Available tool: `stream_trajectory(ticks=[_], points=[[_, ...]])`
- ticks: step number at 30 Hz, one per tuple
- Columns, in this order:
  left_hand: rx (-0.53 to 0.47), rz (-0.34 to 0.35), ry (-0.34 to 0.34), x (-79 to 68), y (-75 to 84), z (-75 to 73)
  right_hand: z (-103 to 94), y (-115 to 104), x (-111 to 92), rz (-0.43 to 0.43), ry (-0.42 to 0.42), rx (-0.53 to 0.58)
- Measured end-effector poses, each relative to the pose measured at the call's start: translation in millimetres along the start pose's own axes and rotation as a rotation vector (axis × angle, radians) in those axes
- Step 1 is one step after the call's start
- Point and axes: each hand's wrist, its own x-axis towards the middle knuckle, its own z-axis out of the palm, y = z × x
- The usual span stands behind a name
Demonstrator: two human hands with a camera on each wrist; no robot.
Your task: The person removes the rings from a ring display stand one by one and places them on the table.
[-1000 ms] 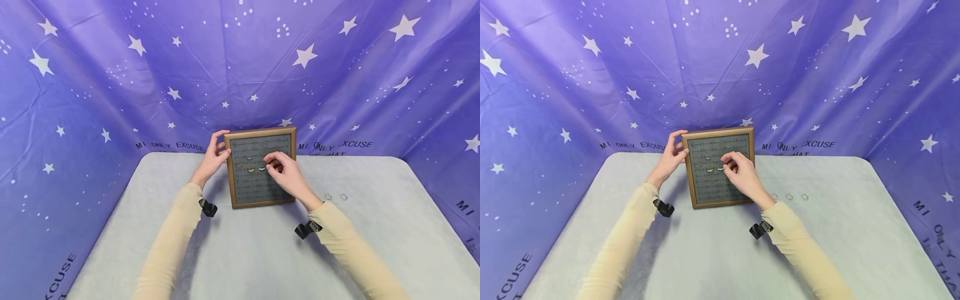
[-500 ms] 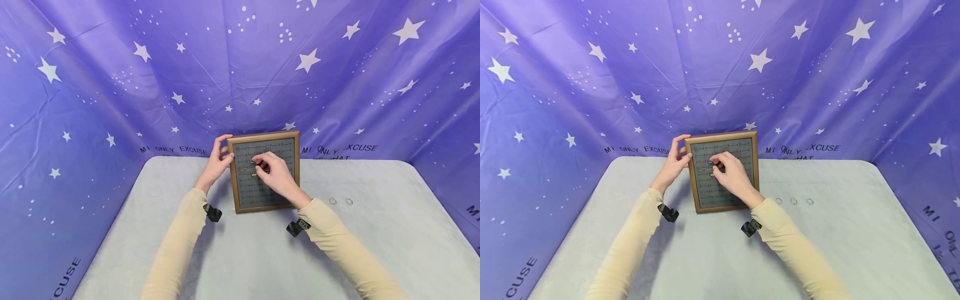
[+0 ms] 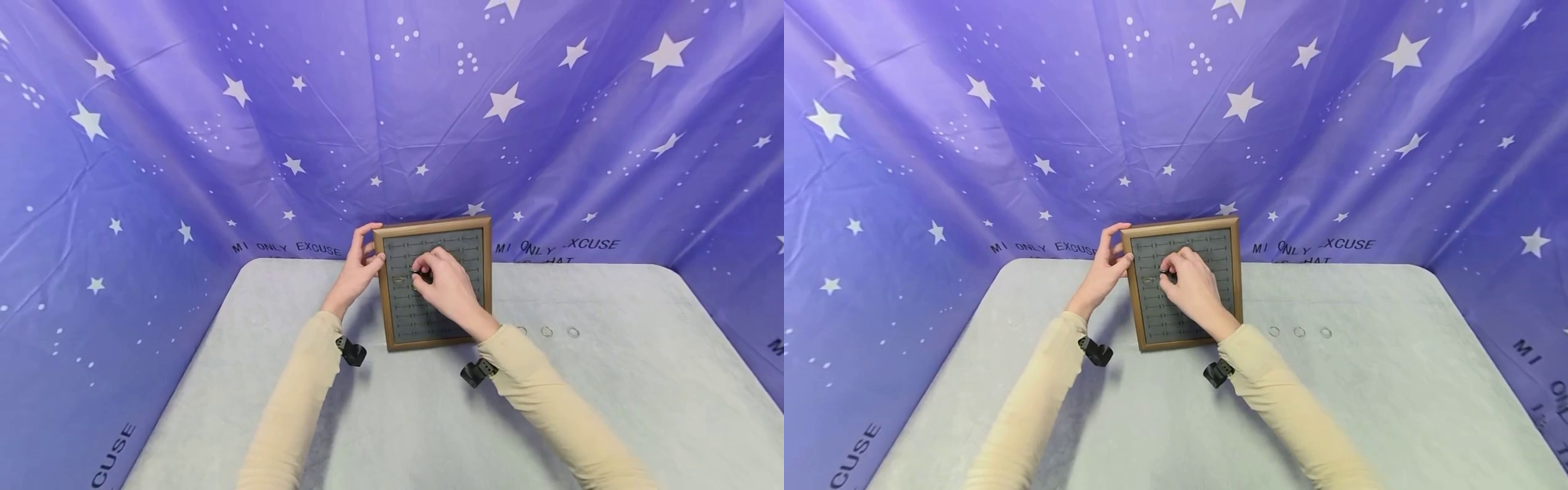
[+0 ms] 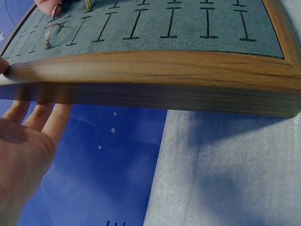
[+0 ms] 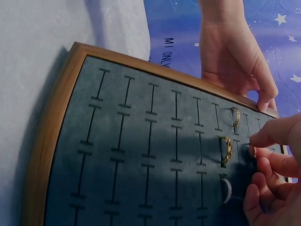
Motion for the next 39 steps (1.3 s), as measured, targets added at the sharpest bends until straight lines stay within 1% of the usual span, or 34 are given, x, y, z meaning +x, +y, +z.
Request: stream_trajectory(ticks=[5,8,10,17,21,25,31,34,39], points=[[0.005,0.019,0.002,-0.8,-2.5,0.6,0.9,-0.1,0.1,0.005,-0.003,-0.002],[0.013,0.025,0.004,-0.7,-2.4,0.6,0.2,1.9,-0.2,-0.018,-0.01,0.031],[0.012,0.029,0.002,-0.5,-2.6,0.4,-0.7,3.5,-1.0,-0.039,-0.015,0.073],[-0.015,0.012,-0.009,-6.7,25.1,6.5,-7.0,6.1,-6.8,-0.073,-0.017,0.234],[-0.014,0.011,-0.007,-6.9,24.6,6.6,-9.5,7.8,-10.4,-0.07,-0.02,0.283],[-0.011,0.011,-0.005,-6.5,24.8,7.7,-12.8,9.4,-13.5,-0.065,0.0,0.298],[-0.022,0.007,0.002,-6.0,27.6,11.0,-19.4,14.0,-17.7,-0.058,0.067,0.288],[-0.025,0.003,-0.001,-7.3,28.3,10.9,-21.9,16.2,-21.1,-0.046,0.093,0.302],[-0.022,-0.008,-0.007,-10.3,27.0,8.9,-25.4,18.4,-26.7,-0.042,0.114,0.323]])
